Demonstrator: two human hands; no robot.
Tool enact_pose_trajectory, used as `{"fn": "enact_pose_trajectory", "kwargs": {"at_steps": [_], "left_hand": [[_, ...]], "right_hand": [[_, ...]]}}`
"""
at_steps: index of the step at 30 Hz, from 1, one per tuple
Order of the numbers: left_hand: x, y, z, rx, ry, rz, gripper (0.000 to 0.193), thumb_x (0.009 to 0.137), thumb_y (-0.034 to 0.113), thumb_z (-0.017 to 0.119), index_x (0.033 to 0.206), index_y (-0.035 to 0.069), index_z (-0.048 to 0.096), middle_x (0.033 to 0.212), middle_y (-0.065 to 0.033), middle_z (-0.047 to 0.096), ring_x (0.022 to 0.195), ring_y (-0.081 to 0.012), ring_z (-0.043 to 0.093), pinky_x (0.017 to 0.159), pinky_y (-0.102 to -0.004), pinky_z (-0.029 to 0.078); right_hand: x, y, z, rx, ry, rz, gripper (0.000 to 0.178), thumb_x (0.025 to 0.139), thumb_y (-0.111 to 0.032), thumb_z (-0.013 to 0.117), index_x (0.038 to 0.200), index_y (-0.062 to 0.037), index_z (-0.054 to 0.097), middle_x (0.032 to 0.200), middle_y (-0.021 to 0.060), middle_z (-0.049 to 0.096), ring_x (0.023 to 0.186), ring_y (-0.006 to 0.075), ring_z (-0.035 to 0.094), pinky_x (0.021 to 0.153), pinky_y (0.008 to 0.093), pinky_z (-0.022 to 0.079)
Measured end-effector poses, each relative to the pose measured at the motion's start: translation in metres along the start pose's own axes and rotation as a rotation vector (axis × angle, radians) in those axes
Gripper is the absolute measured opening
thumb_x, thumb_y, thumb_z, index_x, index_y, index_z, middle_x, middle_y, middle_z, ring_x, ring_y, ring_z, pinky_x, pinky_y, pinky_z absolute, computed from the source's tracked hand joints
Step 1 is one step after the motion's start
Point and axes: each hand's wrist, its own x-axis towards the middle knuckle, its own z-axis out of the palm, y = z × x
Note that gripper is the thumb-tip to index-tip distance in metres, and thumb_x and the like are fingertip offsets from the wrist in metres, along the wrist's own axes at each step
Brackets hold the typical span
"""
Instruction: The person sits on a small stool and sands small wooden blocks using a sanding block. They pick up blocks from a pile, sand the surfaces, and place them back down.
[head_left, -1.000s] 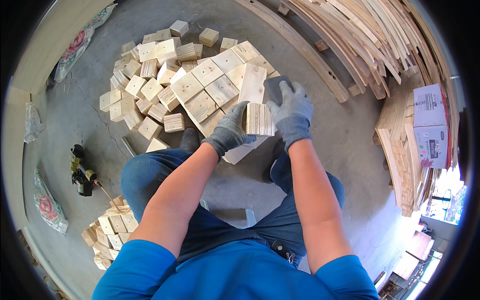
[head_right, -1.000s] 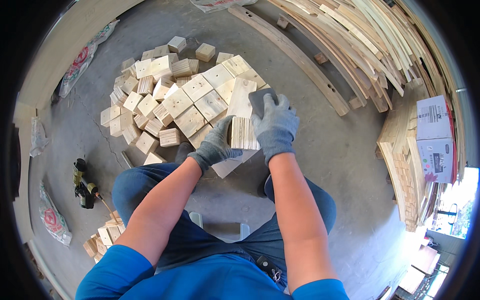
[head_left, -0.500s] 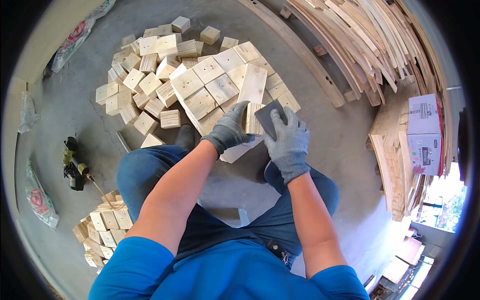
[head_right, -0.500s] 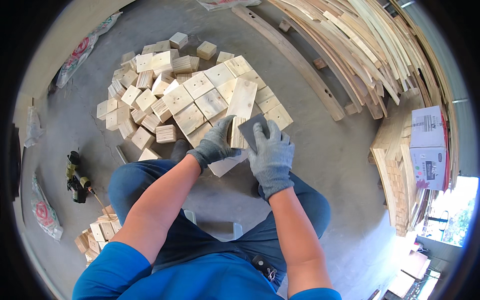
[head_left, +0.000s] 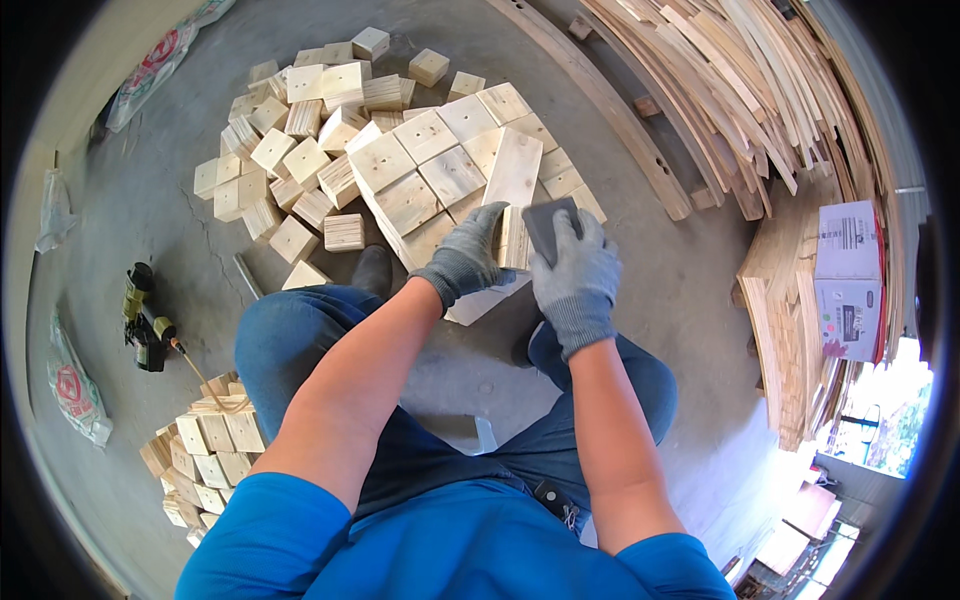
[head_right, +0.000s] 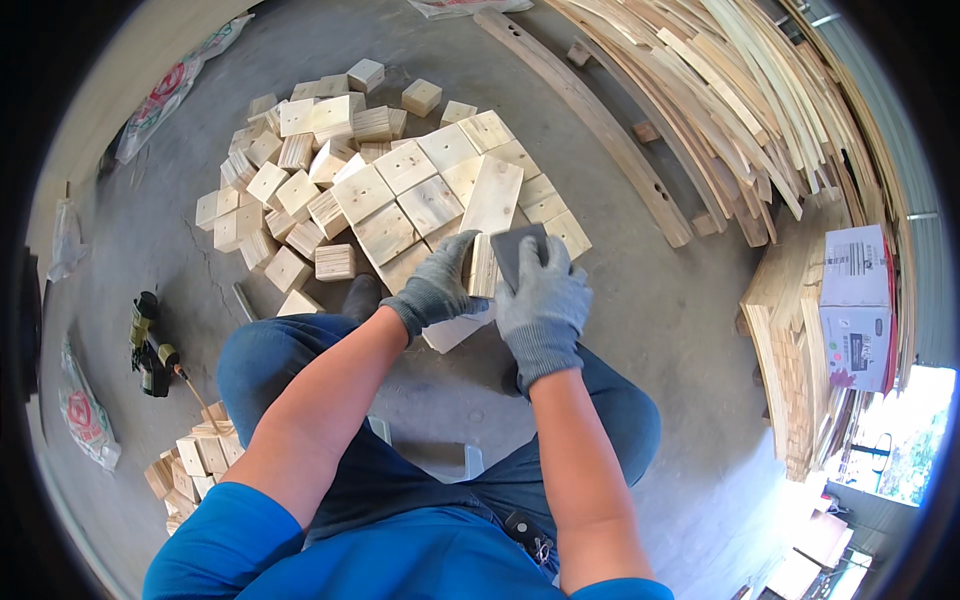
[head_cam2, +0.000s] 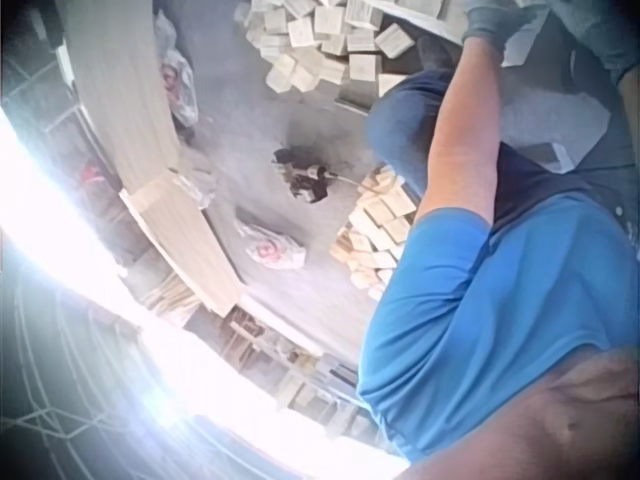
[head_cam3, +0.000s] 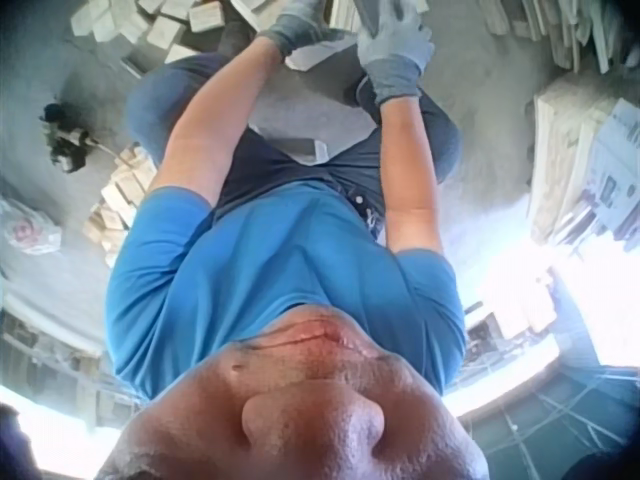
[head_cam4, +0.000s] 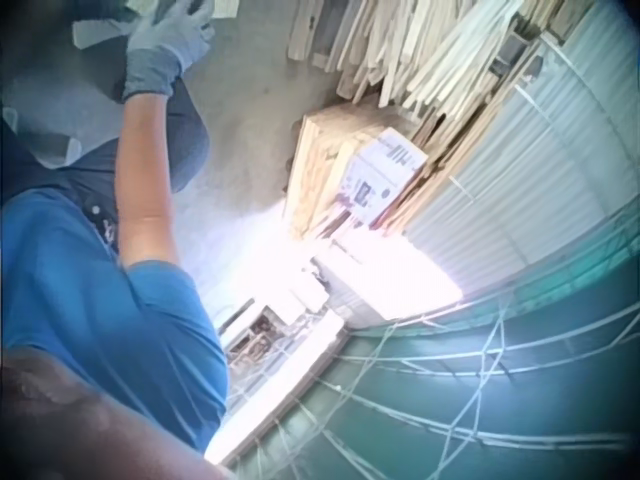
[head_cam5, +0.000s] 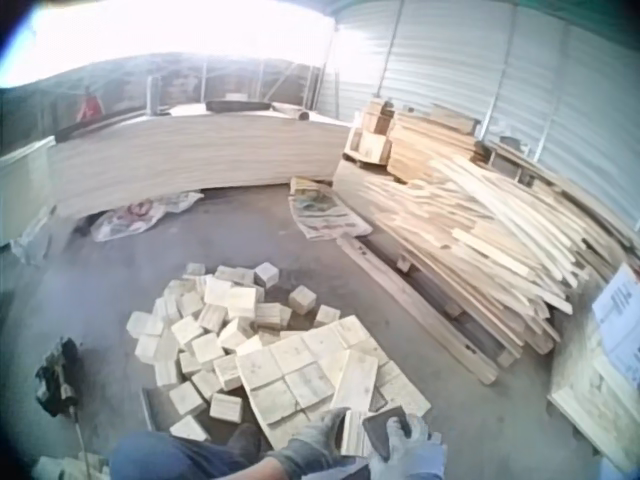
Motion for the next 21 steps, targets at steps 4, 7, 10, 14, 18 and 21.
{"fn": "enact_pose_trajectory", "kwargs": {"at_steps": [4,7,10,14,18,21], "left_hand": [[0.000,0.001,-0.002,-0.037,0.010,0.020,0.111,0.061,0.026,0.101,0.157,0.012,0.046,0.148,-0.0194,0.058,0.140,-0.0388,0.056,0.120,-0.0427,0.046],[0.000,0.000,-0.002,-0.031,0.016,0.010,0.113,0.060,0.025,0.101,0.157,0.011,0.046,0.149,-0.0192,0.057,0.141,-0.0385,0.056,0.121,-0.0423,0.046],[0.000,-0.002,0.000,-0.043,0.022,-0.014,0.112,0.061,0.025,0.101,0.157,0.011,0.046,0.149,-0.0189,0.058,0.141,-0.0387,0.056,0.120,-0.0420,0.047],[0.000,-0.002,0.001,-0.062,0.032,-0.002,0.112,0.061,0.024,0.101,0.157,0.011,0.045,0.149,-0.0187,0.058,0.140,-0.0388,0.057,0.120,-0.0418,0.047],[-0.001,0.003,-0.003,-0.055,0.003,-0.024,0.113,0.061,0.024,0.101,0.158,0.011,0.044,0.150,-0.0190,0.057,0.141,-0.0389,0.056,0.120,-0.0418,0.047],[0.000,0.005,-0.005,-0.029,-0.001,-0.012,0.115,0.060,0.024,0.102,0.158,0.011,0.044,0.149,-0.0188,0.058,0.141,-0.0387,0.056,0.120,-0.0422,0.047]], "right_hand": [[-0.029,0.012,-0.019,0.035,-0.079,0.086,0.069,0.082,-0.032,0.084,0.146,-0.0122,0.067,0.157,0.0159,0.054,0.135,0.0448,0.056,0.114,0.0545,0.047],[-0.041,0.017,-0.001,0.067,0.014,0.032,0.072,0.083,-0.035,0.086,0.148,-0.0143,0.065,0.158,0.0164,0.051,0.133,0.0458,0.056,0.111,0.0565,0.047],[-0.038,0.009,0.014,0.113,0.047,0.008,0.071,0.085,-0.038,0.086,0.149,-0.0162,0.063,0.158,0.0177,0.050,0.132,0.0484,0.056,0.109,0.0586,0.048],[-0.012,0.011,0.033,0.153,0.134,0.050,0.071,0.086,-0.037,0.085,0.150,-0.0163,0.063,0.158,0.0181,0.051,0.132,0.0481,0.056,0.110,0.0579,0.048],[0.017,0.030,0.037,0.196,0.166,0.186,0.069,0.086,-0.036,0.086,0.148,-0.0151,0.065,0.158,0.0194,0.053,0.137,0.0474,0.055,0.114,0.0551,0.047],[0.013,0.041,0.033,0.201,0.171,0.190,0.070,0.085,-0.036,0.086,0.148,-0.0127,0.066,0.158,0.0204,0.054,0.138,0.0453,0.056,0.116,0.0515,0.047]]}}
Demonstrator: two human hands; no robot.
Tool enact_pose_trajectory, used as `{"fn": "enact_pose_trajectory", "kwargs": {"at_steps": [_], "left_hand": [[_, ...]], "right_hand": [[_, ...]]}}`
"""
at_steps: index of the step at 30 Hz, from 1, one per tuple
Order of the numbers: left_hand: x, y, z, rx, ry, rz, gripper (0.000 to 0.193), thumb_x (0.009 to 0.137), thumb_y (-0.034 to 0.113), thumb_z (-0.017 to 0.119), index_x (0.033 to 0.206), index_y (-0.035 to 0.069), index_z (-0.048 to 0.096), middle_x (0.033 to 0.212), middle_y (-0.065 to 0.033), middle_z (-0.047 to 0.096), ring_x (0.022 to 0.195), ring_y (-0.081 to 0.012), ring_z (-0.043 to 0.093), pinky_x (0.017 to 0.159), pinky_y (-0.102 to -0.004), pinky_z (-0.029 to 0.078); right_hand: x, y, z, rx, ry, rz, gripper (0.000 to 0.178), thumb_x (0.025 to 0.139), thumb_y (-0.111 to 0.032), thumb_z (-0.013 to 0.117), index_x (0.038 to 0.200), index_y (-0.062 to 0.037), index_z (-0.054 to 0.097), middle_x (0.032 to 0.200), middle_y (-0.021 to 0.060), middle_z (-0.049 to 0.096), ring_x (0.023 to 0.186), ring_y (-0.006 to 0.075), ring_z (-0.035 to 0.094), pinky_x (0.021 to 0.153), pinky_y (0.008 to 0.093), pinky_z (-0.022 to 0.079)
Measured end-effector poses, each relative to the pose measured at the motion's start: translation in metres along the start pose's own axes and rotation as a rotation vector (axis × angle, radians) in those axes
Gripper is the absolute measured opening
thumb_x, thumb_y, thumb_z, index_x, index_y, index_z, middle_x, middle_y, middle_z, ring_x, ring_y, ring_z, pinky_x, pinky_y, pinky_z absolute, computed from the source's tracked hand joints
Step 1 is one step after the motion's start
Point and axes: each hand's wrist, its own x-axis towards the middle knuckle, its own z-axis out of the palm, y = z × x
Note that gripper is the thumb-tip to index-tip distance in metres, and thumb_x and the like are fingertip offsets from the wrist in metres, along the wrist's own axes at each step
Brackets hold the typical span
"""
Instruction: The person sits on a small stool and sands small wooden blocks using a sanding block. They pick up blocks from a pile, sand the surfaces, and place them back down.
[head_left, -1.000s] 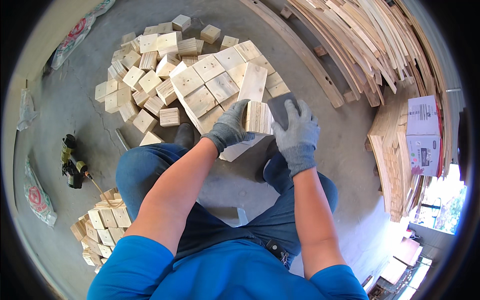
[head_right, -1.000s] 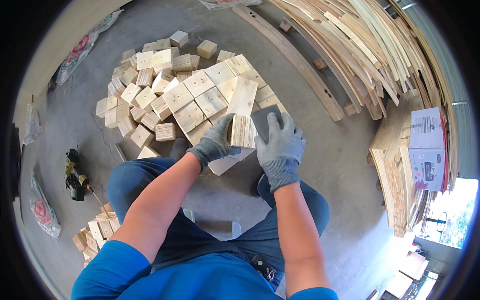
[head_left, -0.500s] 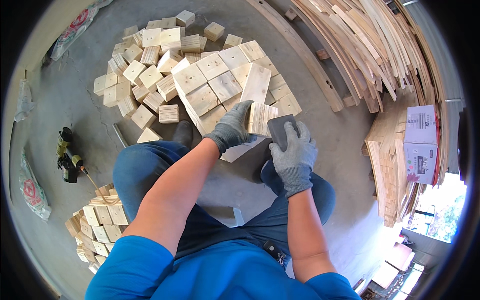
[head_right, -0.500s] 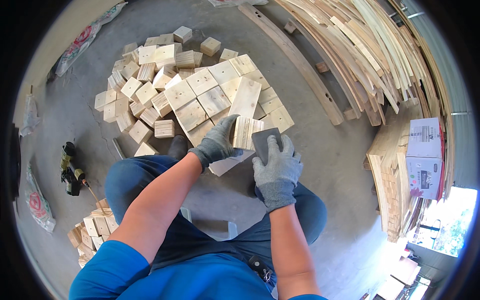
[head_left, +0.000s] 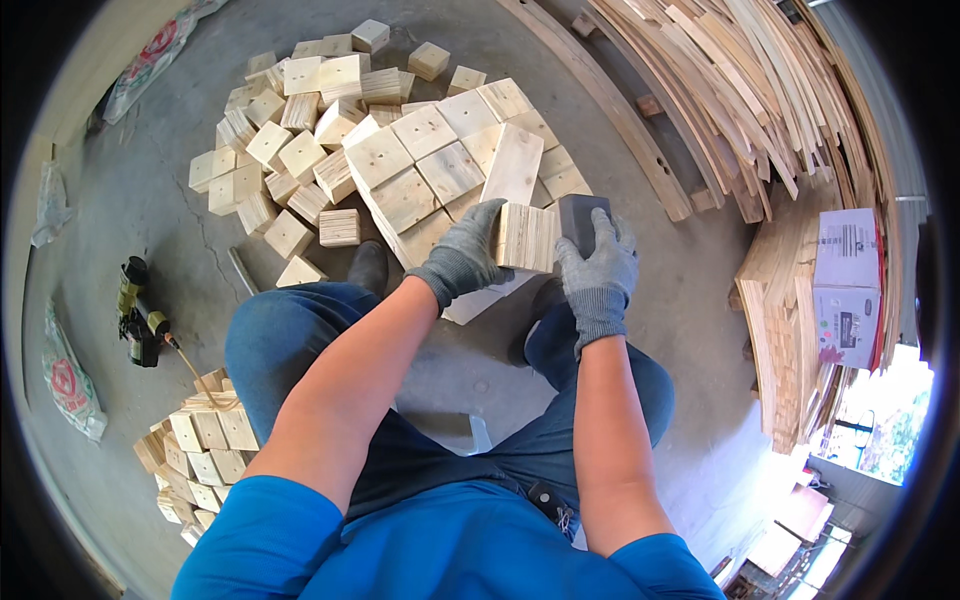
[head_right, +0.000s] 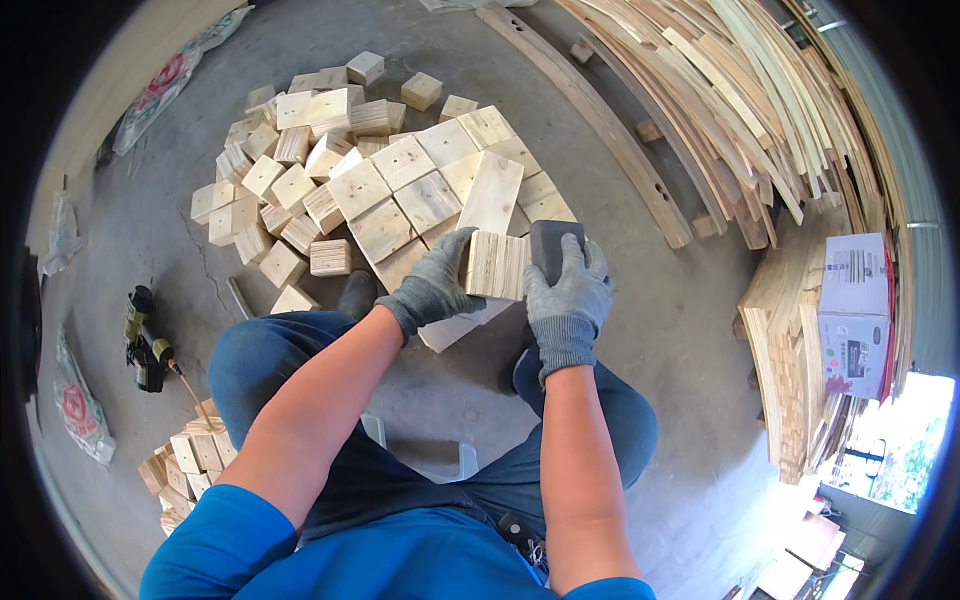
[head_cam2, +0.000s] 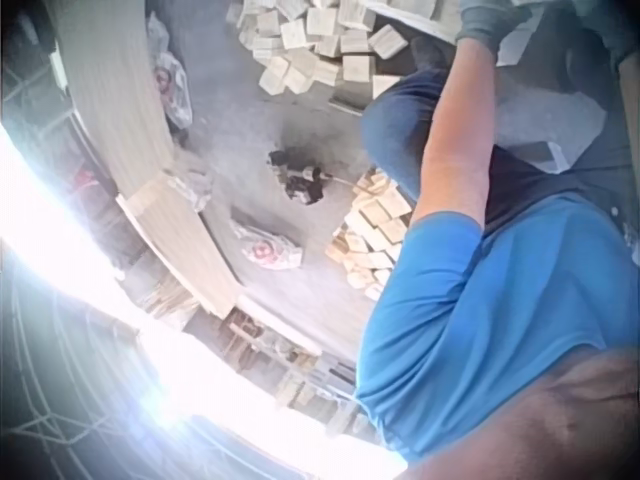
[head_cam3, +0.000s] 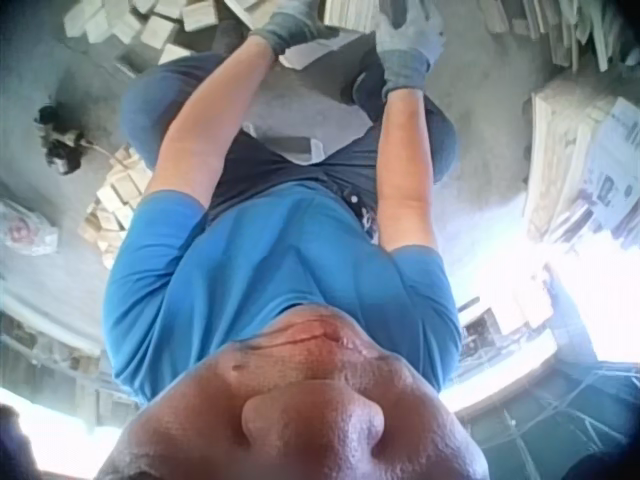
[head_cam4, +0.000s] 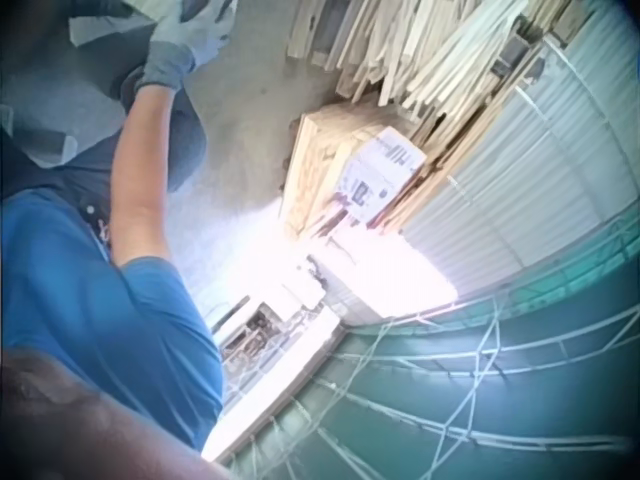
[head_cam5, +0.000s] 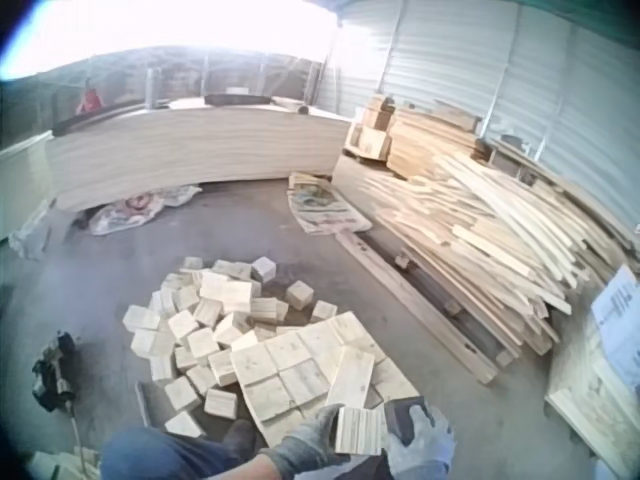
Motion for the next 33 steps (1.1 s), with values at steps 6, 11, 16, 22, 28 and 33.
{"fn": "enact_pose_trajectory", "kwargs": {"at_steps": [6,11,16,22,28,33], "left_hand": [[-0.009,0.013,-0.017,0.080,-0.081,-0.022,0.131,0.063,0.031,0.105,0.169,0.010,0.032,0.166,-0.0263,0.037,0.154,-0.0434,0.040,0.128,-0.0460,0.039],[-0.007,0.042,-0.048,0.109,0.146,0.246,0.077,0.084,0.028,0.094,0.150,0.011,0.059,0.149,-0.0171,0.057,0.142,-0.0359,0.057,0.121,-0.0439,0.047],[0.017,0.062,-0.046,0.332,0.138,0.195,0.032,0.095,0.029,0.080,0.121,0.010,0.078,0.121,-0.0168,0.073,0.113,-0.0381,0.071,0.099,-0.0470,0.058],[0.041,0.069,-0.033,0.565,0.087,0.178,0.024,0.095,0.025,0.079,0.113,0.010,0.081,0.107,-0.0159,0.074,0.102,-0.0382,0.072,0.089,-0.0480,0.058],[0.048,0.069,-0.028,0.681,0.036,0.234,0.018,0.096,0.026,0.073,0.100,0.009,0.080,0.100,-0.0141,0.073,0.099,-0.0371,0.071,0.088,-0.0495,0.057],[0.055,0.068,-0.021,0.920,-0.026,0.279,0.018,0.097,0.024,0.069,0.095,0.009,0.078,0.097,-0.0164,0.071,0.099,-0.0378,0.070,0.088,-0.0501,0.056]], "right_hand": [[-0.017,0.035,-0.019,0.093,-0.010,0.008,0.070,0.083,-0.036,0.090,0.145,-0.0100,0.068,0.157,0.0215,0.056,0.138,0.0435,0.057,0.116,0.0507,0.048],[-0.028,0.049,-0.055,0.183,0.009,0.041,0.070,0.082,-0.034,0.092,0.143,-0.0096,0.069,0.155,0.0213,0.058,0.136,0.0438,0.058,0.115,0.0507,0.049],[-0.043,0.061,-0.053,0.257,0.003,0.044,0.071,0.081,-0.033,0.093,0.143,-0.0088,0.069,0.155,0.0201,0.059,0.137,0.0430,0.058,0.116,0.0502,0.048],[-0.045,0.063,-0.057,0.271,-0.039,0.088,0.073,0.080,-0.033,0.093,0.144,-0.0085,0.068,0.155,0.0197,0.059,0.139,0.0419,0.057,0.118,0.0496,0.047],[-0.044,0.073,-0.051,0.280,-0.045,0.094,0.074,0.080,-0.034,0.093,0.144,-0.0082,0.068,0.155,0.0199,0.059,0.140,0.0423,0.057,0.118,0.0496,0.047],[-0.040,0.068,-0.047,0.303,-0.063,0.074,0.074,0.079,-0.033,0.093,0.144,-0.0073,0.067,0.155,0.0203,0.059,0.139,0.0428,0.057,0.117,0.0499,0.047]]}}
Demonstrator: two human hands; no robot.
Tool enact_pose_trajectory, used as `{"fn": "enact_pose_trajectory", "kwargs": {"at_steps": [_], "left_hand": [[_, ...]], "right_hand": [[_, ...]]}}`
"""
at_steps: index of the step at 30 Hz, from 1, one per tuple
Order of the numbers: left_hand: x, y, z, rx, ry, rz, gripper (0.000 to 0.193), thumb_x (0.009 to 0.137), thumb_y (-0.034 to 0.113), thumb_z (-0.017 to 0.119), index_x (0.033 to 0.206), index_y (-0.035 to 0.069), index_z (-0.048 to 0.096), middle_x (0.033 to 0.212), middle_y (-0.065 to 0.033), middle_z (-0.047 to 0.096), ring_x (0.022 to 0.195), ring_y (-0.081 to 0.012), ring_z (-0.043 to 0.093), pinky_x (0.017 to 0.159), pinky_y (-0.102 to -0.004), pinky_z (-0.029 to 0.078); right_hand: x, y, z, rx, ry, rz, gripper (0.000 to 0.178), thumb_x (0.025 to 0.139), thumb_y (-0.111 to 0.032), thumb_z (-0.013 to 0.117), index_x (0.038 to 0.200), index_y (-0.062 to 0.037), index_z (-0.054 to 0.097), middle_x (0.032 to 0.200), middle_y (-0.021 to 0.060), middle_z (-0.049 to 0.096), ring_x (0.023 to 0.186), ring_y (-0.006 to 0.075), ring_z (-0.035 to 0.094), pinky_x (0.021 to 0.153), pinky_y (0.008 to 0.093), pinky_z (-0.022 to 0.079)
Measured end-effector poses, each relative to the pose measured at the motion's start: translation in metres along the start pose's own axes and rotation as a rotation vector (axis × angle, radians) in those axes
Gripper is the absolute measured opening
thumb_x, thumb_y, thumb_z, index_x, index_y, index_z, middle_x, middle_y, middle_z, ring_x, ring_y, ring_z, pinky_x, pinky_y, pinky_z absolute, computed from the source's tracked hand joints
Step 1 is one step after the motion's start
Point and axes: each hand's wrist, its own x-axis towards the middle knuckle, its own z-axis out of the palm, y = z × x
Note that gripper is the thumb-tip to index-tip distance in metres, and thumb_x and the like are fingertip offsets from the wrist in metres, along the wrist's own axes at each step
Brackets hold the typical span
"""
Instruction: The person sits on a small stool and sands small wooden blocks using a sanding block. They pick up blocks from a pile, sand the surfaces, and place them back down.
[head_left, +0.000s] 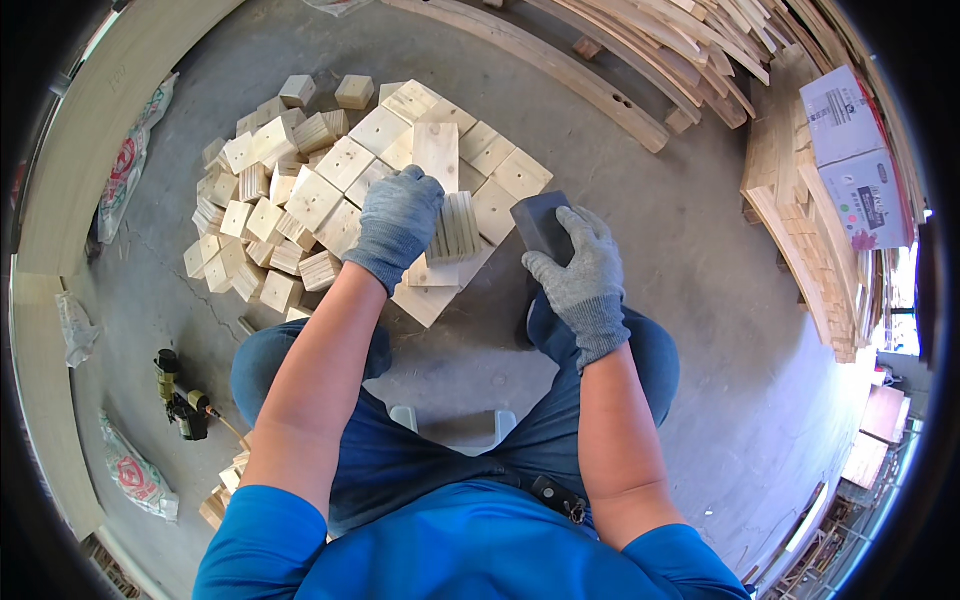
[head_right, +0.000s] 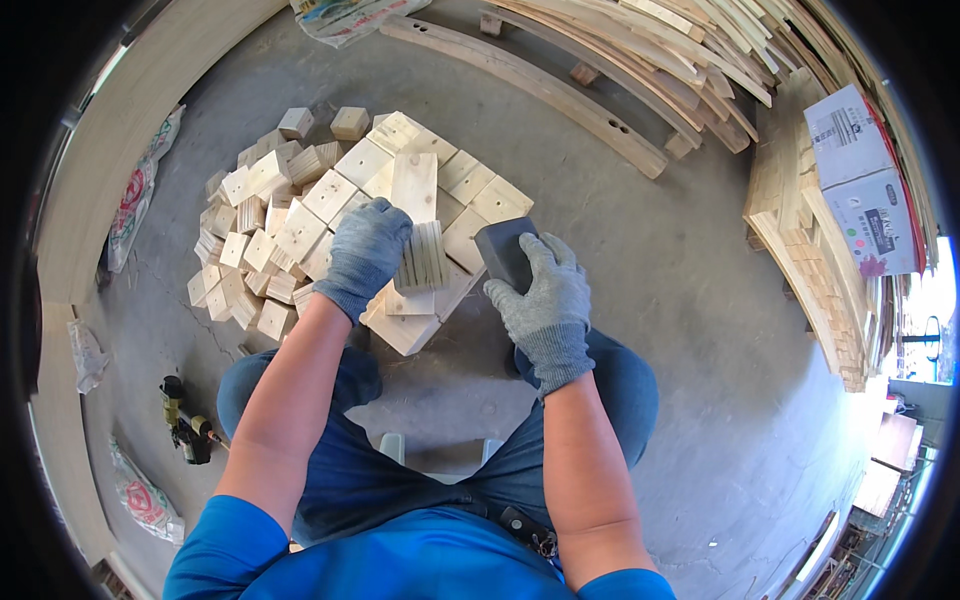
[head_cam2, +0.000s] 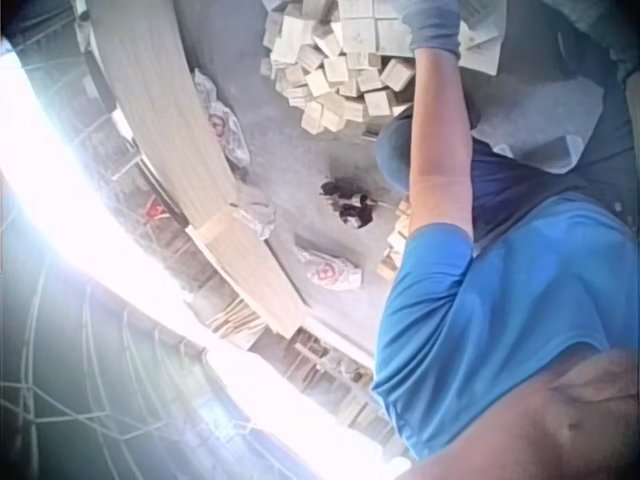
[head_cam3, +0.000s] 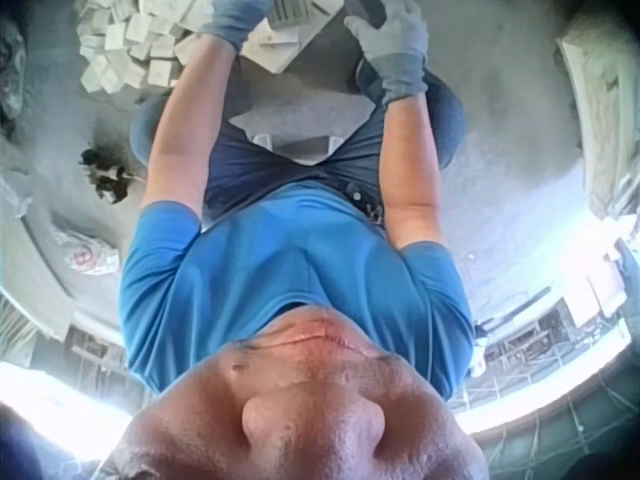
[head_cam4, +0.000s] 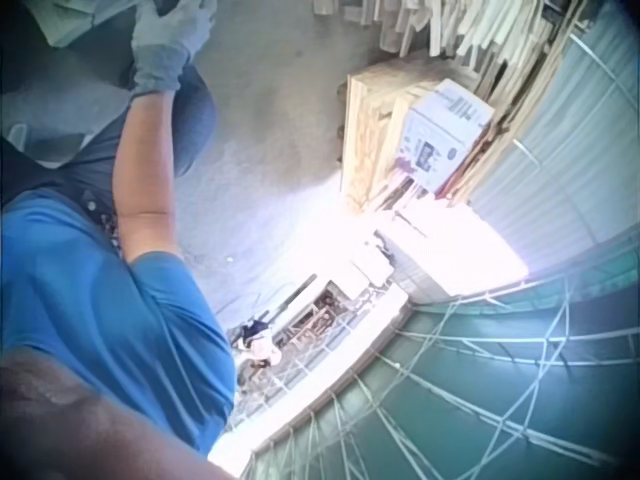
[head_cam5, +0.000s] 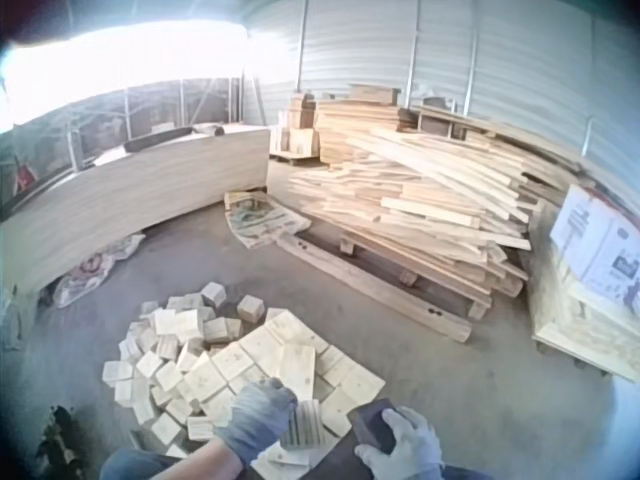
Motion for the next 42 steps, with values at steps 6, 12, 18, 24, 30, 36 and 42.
{"fn": "enact_pose_trajectory", "kwargs": {"at_steps": [6,12,18,24,30,36,42], "left_hand": [[-0.003,0.010,-0.002,-0.162,0.079,-0.127,0.017,0.100,0.020,0.067,0.097,0.007,0.077,0.100,-0.0181,0.072,0.098,-0.0394,0.070,0.088,-0.0499,0.057],[-0.019,-0.028,-0.005,-0.422,0.491,-0.230,0.015,0.100,0.017,0.072,0.098,0.003,0.076,0.099,-0.0175,0.074,0.095,-0.0397,0.071,0.086,-0.0480,0.056],[-0.043,-0.040,-0.014,-0.535,0.274,-0.339,0.021,0.096,0.022,0.081,0.107,0.004,0.078,0.106,-0.0164,0.076,0.092,-0.0330,0.074,0.082,-0.0430,0.059],[-0.038,-0.012,-0.019,-0.381,0.182,-0.150,0.024,0.096,0.025,0.080,0.114,0.009,0.079,0.110,-0.0149,0.075,0.096,-0.0351,0.074,0.086,-0.0445,0.060],[-0.025,-0.021,-0.026,-0.551,0.024,-0.376,0.031,0.096,0.025,0.074,0.124,0.011,0.077,0.125,-0.0171,0.075,0.115,-0.0375,0.072,0.099,-0.0462,0.058],[-0.038,-0.046,-0.007,-0.463,0.294,-0.291,0.086,0.082,-0.002,0.072,0.162,0.012,0.046,0.164,-0.0206,0.046,0.150,-0.0411,0.049,0.126,-0.0411,0.043],[-0.055,-0.029,0.006,-0.517,-0.114,-0.331,0.107,0.073,0.004,0.084,0.168,0.009,0.034,0.167,-0.0245,0.042,0.155,-0.0426,0.042,0.130,-0.0420,0.037]], "right_hand": [[-0.001,0.000,0.005,0.018,0.007,-0.005,0.074,0.079,-0.032,0.094,0.143,-0.0072,0.068,0.153,0.0208,0.060,0.137,0.0431,0.058,0.117,0.0500,0.048],[0.005,-0.001,0.008,0.039,-0.008,-0.005,0.074,0.079,-0.032,0.094,0.143,-0.0071,0.068,0.153,0.0209,0.059,0.137,0.0429,0.059,0.117,0.0498,0.048],[0.006,-0.013,0.010,0.028,-0.030,-0.028,0.073,0.079,-0.033,0.094,0.143,-0.0066,0.068,0.153,0.0215,0.060,0.138,0.0427,0.058,0.117,0.0500,0.048],[0.004,-0.022,0.015,-0.002,-0.028,-0.058,0.074,0.077,-0.028,0.095,0.140,-0.0031,0.068,0.149,0.0230,0.063,0.139,0.0403,0.059,0.120,0.0463,0.046],[0.003,-0.009,0.020,0.030,-0.085,-0.028,0.074,0.079,-0.032,0.094,0.143,-0.0067,0.067,0.154,0.0201,0.059,0.139,0.0411,0.057,0.118,0.0499,0.047],[0.007,-0.013,0.019,0.001,-0.070,-0.042,0.074,0.079,-0.032,0.094,0.143,-0.0054,0.068,0.152,0.0202,0.061,0.139,0.0416,0.058,0.118,0.0494,0.047],[0.008,-0.020,0.026,0.036,-0.017,-0.077,0.072,0.077,-0.028,0.094,0.140,-0.0026,0.068,0.148,0.0228,0.063,0.136,0.0413,0.061,0.118,0.0462,0.048]]}}
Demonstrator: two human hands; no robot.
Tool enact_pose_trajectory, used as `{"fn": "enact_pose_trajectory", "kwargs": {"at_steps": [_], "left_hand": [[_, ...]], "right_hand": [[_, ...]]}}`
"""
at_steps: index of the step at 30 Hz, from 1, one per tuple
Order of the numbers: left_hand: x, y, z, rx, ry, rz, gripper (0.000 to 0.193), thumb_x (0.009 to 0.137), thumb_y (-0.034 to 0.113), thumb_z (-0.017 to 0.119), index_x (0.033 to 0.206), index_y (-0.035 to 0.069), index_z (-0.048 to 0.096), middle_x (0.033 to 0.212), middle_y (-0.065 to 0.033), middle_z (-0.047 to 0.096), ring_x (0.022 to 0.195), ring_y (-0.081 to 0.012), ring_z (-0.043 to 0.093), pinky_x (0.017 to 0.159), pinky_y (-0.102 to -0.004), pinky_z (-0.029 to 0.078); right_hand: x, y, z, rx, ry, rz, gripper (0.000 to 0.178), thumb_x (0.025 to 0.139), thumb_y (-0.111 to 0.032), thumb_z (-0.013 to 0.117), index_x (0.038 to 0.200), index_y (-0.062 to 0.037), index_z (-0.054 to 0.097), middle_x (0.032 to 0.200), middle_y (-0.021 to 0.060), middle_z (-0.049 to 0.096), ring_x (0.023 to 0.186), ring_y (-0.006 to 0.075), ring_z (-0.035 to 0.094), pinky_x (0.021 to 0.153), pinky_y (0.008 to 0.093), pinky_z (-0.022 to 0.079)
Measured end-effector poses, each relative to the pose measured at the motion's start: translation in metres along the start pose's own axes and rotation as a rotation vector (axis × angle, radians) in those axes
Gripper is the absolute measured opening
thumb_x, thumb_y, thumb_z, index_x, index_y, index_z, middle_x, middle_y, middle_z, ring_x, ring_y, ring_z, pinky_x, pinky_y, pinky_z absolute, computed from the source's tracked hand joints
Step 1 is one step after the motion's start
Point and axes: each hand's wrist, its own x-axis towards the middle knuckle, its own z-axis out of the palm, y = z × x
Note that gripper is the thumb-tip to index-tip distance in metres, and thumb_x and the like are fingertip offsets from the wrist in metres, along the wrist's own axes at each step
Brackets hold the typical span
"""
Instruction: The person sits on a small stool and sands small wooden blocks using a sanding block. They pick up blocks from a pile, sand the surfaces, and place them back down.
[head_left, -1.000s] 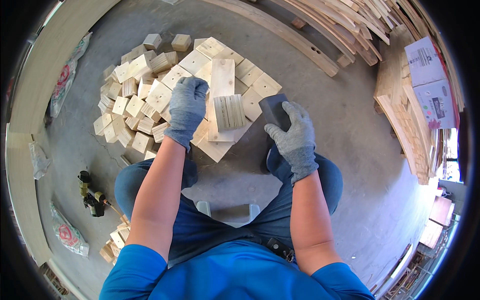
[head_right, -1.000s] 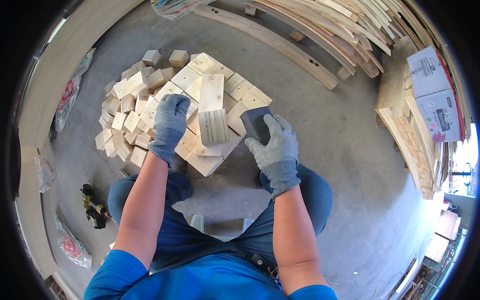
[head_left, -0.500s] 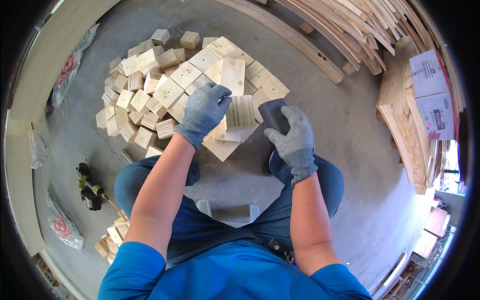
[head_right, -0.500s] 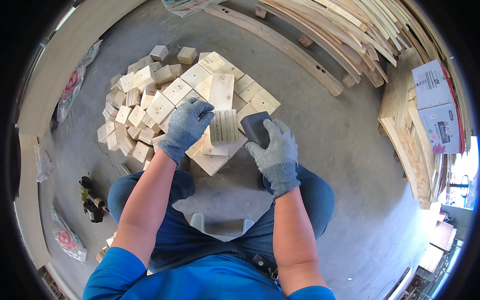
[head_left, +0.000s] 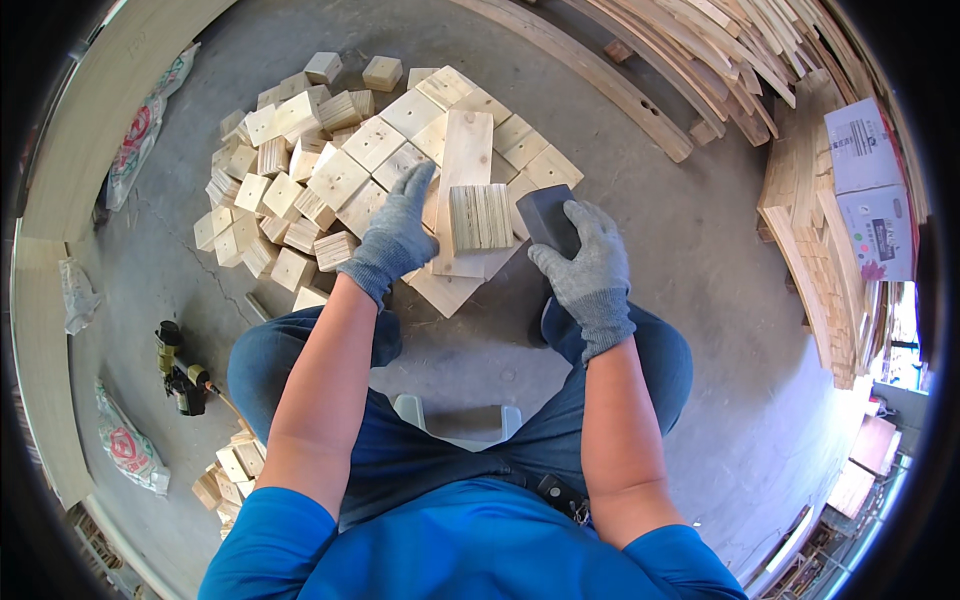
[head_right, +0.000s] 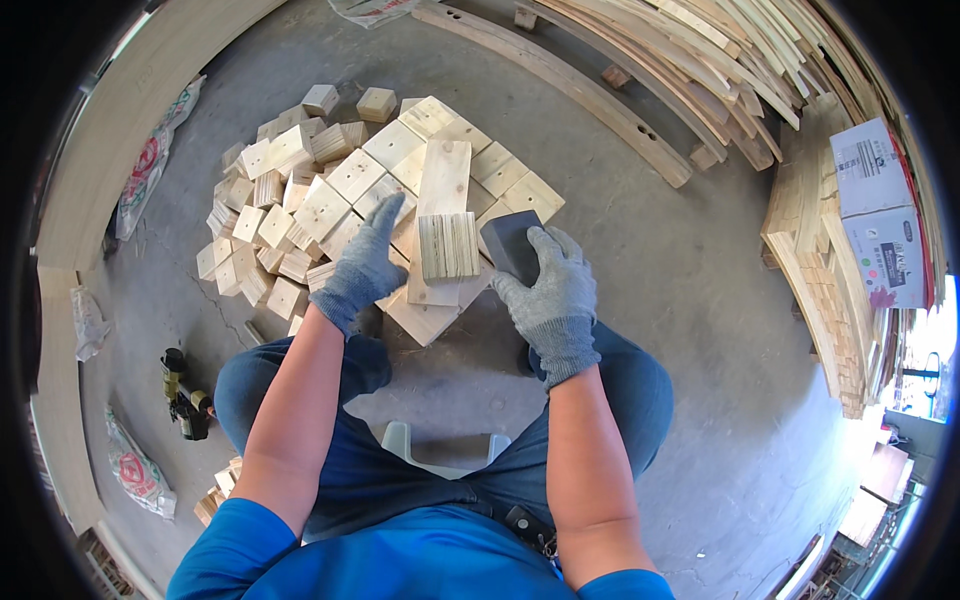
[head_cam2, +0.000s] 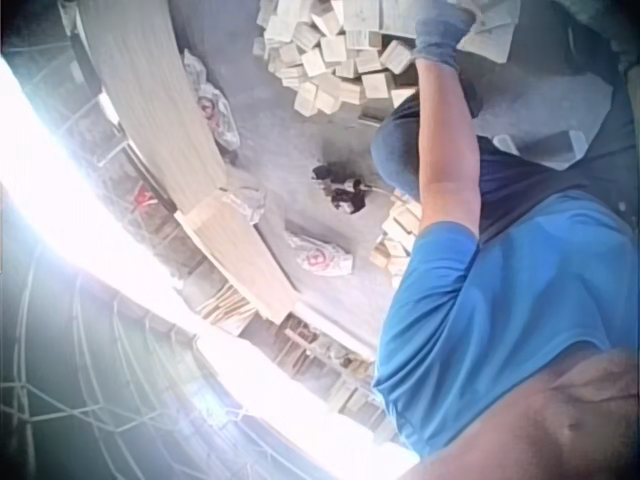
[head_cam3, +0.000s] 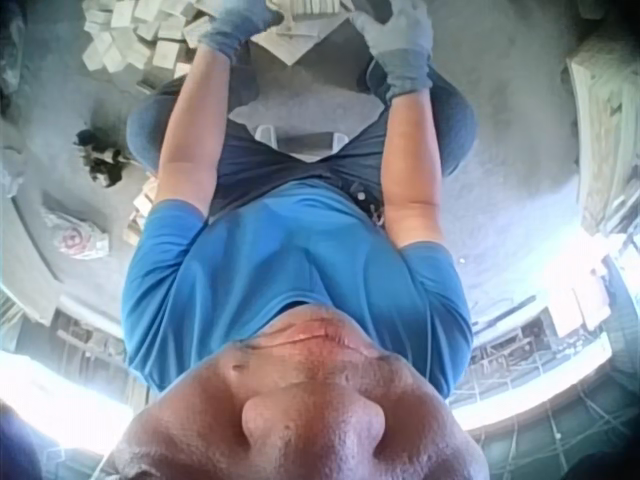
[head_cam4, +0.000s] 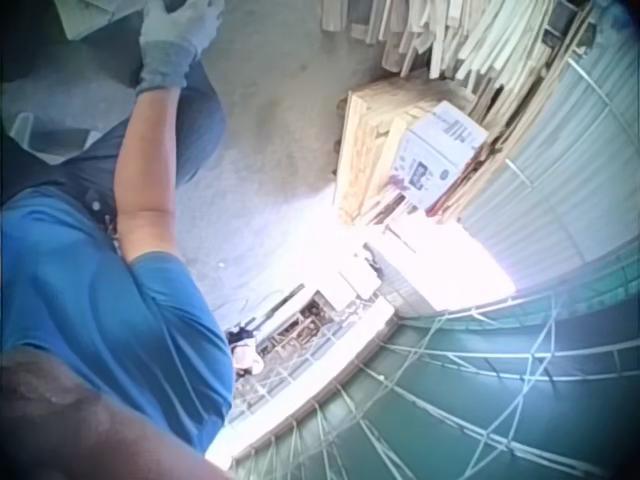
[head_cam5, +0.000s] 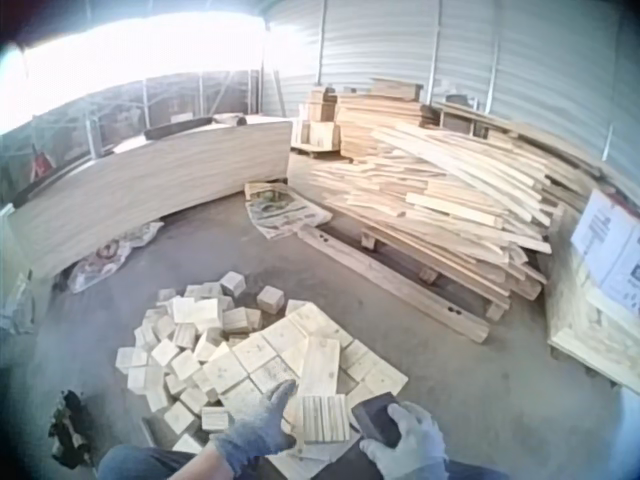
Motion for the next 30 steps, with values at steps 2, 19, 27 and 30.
{"fn": "enact_pose_trajectory", "kwargs": {"at_steps": [2,19,27,30], "left_hand": [[-0.003,0.003,0.005,-0.002,-0.078,0.019,0.122,0.068,0.015,0.094,0.170,0.006,0.028,0.167,-0.0259,0.041,0.155,-0.0419,0.042,0.129,-0.0418,0.038],[-0.002,-0.013,0.051,-0.276,-0.038,0.065,0.122,0.063,0.036,0.105,0.163,0.010,0.039,0.153,-0.0222,0.058,0.142,-0.0394,0.056,0.120,-0.0437,0.047],[-0.002,-0.014,0.053,-0.325,0.006,0.087,0.116,0.061,0.026,0.104,0.158,0.006,0.045,0.153,-0.0218,0.058,0.142,-0.0373,0.056,0.120,-0.0402,0.046],[-0.001,-0.015,0.057,-0.388,-0.023,0.075,0.113,0.063,0.029,0.105,0.157,0.007,0.046,0.150,-0.0213,0.059,0.141,-0.0355,0.057,0.120,-0.0391,0.045]], "right_hand": [[-0.001,0.002,0.004,0.005,-0.011,-0.005,0.073,0.079,-0.030,0.093,0.142,-0.0050,0.067,0.150,0.0214,0.062,0.137,0.0420,0.059,0.116,0.0496,0.048],[0.035,-0.044,0.047,-0.224,-0.088,-0.252,0.067,0.086,-0.035,0.086,0.148,-0.0176,0.065,0.159,0.0151,0.052,0.135,0.0429,0.057,0.111,0.0545,0.047],[0.041,-0.059,0.053,-0.186,-0.073,-0.238,0.068,0.085,-0.032,0.088,0.147,-0.0161,0.067,0.157,0.0183,0.055,0.137,0.0446,0.055,0.115,0.0552,0.045],[-0.010,-0.054,0.045,-0.163,-0.099,-0.338,0.071,0.083,-0.031,0.088,0.149,-0.0175,0.065,0.158,0.0171,0.053,0.138,0.0443,0.052,0.115,0.0576,0.042]]}}
